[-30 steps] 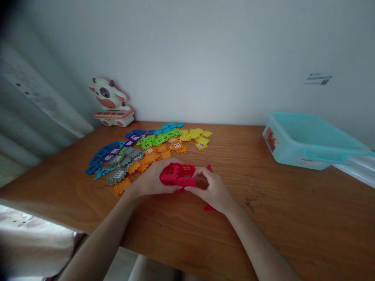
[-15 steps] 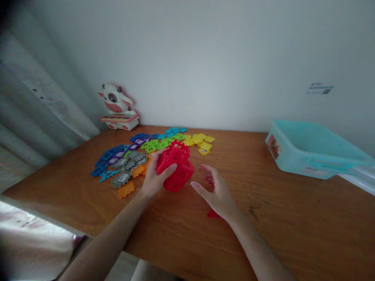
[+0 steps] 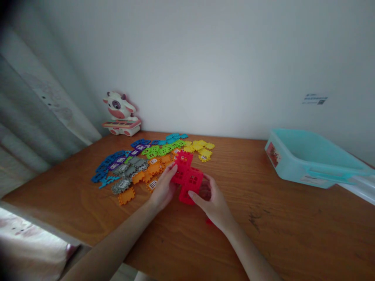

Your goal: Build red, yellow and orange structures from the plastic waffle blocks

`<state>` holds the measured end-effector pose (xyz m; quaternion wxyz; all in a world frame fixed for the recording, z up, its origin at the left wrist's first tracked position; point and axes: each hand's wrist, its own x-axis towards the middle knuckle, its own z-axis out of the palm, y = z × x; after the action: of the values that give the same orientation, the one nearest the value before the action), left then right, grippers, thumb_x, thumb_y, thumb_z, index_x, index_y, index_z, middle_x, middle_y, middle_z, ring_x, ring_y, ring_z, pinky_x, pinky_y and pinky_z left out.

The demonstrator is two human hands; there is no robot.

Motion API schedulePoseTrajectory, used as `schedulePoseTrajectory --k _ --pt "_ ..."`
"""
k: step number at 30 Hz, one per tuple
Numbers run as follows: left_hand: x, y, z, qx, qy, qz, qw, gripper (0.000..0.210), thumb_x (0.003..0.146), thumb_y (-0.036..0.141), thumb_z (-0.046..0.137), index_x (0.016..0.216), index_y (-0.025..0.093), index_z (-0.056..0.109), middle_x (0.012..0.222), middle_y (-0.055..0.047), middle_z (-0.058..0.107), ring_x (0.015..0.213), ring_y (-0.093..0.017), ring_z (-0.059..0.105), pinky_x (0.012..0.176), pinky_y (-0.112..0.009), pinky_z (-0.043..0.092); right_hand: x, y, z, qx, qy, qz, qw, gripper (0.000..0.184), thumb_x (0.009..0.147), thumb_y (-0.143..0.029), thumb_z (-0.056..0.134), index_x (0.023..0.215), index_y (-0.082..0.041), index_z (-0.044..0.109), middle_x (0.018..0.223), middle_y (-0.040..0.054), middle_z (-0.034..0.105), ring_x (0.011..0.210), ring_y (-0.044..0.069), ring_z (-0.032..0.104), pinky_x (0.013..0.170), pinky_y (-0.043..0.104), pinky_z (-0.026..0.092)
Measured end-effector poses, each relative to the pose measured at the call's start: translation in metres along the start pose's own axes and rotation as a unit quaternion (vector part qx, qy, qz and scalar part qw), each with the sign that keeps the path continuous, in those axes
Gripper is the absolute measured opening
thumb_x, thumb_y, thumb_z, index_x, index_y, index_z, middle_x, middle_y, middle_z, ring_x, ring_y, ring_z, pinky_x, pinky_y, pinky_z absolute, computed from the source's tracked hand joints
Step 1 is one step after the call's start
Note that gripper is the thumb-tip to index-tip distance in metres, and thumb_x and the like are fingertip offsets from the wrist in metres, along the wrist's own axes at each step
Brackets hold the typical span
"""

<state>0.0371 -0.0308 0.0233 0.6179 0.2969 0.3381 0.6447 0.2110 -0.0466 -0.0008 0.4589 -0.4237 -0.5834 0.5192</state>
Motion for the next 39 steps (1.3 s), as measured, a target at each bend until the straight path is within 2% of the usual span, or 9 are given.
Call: schedulePoseTrajectory --k 3,6,16,22,26,29,34,36,39 --pt "0.001 0.002 -0.004 0.060 -0.021 -0.005 0.998 0.054 0.070 0.046 0.088 0.110 0.020 0.064 0.119 -0.007 0.073 0.106 -0.022 0.070 0.098 -0.036 0.053 0.002 -0.002 -0.004 0.002 0.010 -0.005 1.000 0.070 0.079 -0.049 0.080 0.136 -0.027 0.048 0.130 0.0147 0.069 0.110 0.030 0.072 0.094 0.051 0.061" --pt "0.002 0.007 -0.007 0.088 -0.038 -0.007 0.995 0.056 0.066 0.048 0.090 0.108 0.018 0.066 0.115 -0.008 0.075 0.103 -0.022 0.072 0.097 -0.038 0.055 0.001 -0.004 -0.007 0.001 -0.004 -0.023 1.000 0.068 0.081 -0.047 0.079 0.138 -0.028 0.048 0.137 0.0141 0.065 0.118 0.030 0.069 0.097 0.051 0.060" --pt "0.007 0.015 -0.014 0.185 -0.079 0.020 0.979 0.057 0.063 0.049 0.090 0.104 0.016 0.071 0.107 -0.010 0.077 0.095 -0.023 0.074 0.091 -0.042 0.059 0.002 -0.002 -0.021 -0.038 -0.036 -0.057 0.997 0.069 0.086 -0.044 0.075 0.147 -0.031 0.045 0.146 0.0110 0.059 0.127 0.027 0.063 0.107 0.051 0.055" --pt "0.005 0.019 -0.014 0.202 -0.108 0.043 0.972 0.056 0.063 0.045 0.091 0.106 0.016 0.070 0.114 -0.012 0.076 0.100 -0.024 0.073 0.096 -0.042 0.057 0.003 0.001 -0.027 -0.050 -0.036 -0.078 0.995 0.069 0.088 -0.039 0.074 0.149 -0.032 0.043 0.153 0.0098 0.053 0.134 0.027 0.058 0.111 0.052 0.052" --pt "0.004 0.018 -0.014 0.198 -0.115 0.038 0.973 0.058 0.062 0.044 0.092 0.107 0.016 0.068 0.114 -0.013 0.076 0.100 -0.025 0.073 0.096 -0.043 0.057 0.005 -0.001 -0.029 -0.084 -0.022 -0.079 0.993 0.066 0.088 -0.041 0.074 0.147 -0.033 0.047 0.148 0.0085 0.058 0.128 0.028 0.063 0.108 0.054 0.053" --pt "0.005 0.018 -0.014 0.202 -0.093 0.045 0.974 0.057 0.065 0.046 0.090 0.107 0.017 0.066 0.114 -0.012 0.076 0.102 -0.025 0.073 0.097 -0.044 0.056 0.007 -0.004 -0.031 -0.120 0.010 -0.094 0.988 0.061 0.087 -0.044 0.075 0.142 -0.032 0.052 0.142 0.0088 0.063 0.121 0.028 0.067 0.106 0.055 0.055" --pt "0.009 0.006 -0.014 0.227 -0.030 0.133 0.964 0.058 0.068 0.052 0.085 0.107 0.020 0.057 0.117 -0.011 0.073 0.107 -0.024 0.070 0.101 -0.045 0.053 0.016 -0.001 -0.054 -0.257 0.130 -0.112 0.951 0.033 0.093 -0.053 0.061 0.106 -0.024 0.070 0.106 0.0118 0.075 0.095 0.029 0.073 0.086 0.051 0.061" --pt "0.010 -0.003 -0.015 0.250 -0.007 0.152 0.956 0.058 0.071 0.054 0.083 0.107 0.021 0.052 0.116 -0.011 0.071 0.105 -0.023 0.070 0.101 -0.045 0.054 0.018 0.003 -0.065 -0.330 0.127 -0.115 0.928 0.033 0.090 -0.054 0.063 0.102 -0.024 0.071 0.103 0.0121 0.075 0.094 0.031 0.072 0.085 0.052 0.060" --pt "0.009 -0.014 -0.017 0.288 -0.001 0.168 0.943 0.060 0.074 0.051 0.081 0.111 0.022 0.044 0.121 -0.012 0.066 0.108 -0.024 0.068 0.100 -0.046 0.054 0.017 0.007 -0.070 -0.418 0.070 -0.122 0.898 0.036 0.086 -0.053 0.069 0.107 -0.024 0.073 0.104 0.0123 0.075 0.098 0.033 0.071 0.089 0.054 0.058"
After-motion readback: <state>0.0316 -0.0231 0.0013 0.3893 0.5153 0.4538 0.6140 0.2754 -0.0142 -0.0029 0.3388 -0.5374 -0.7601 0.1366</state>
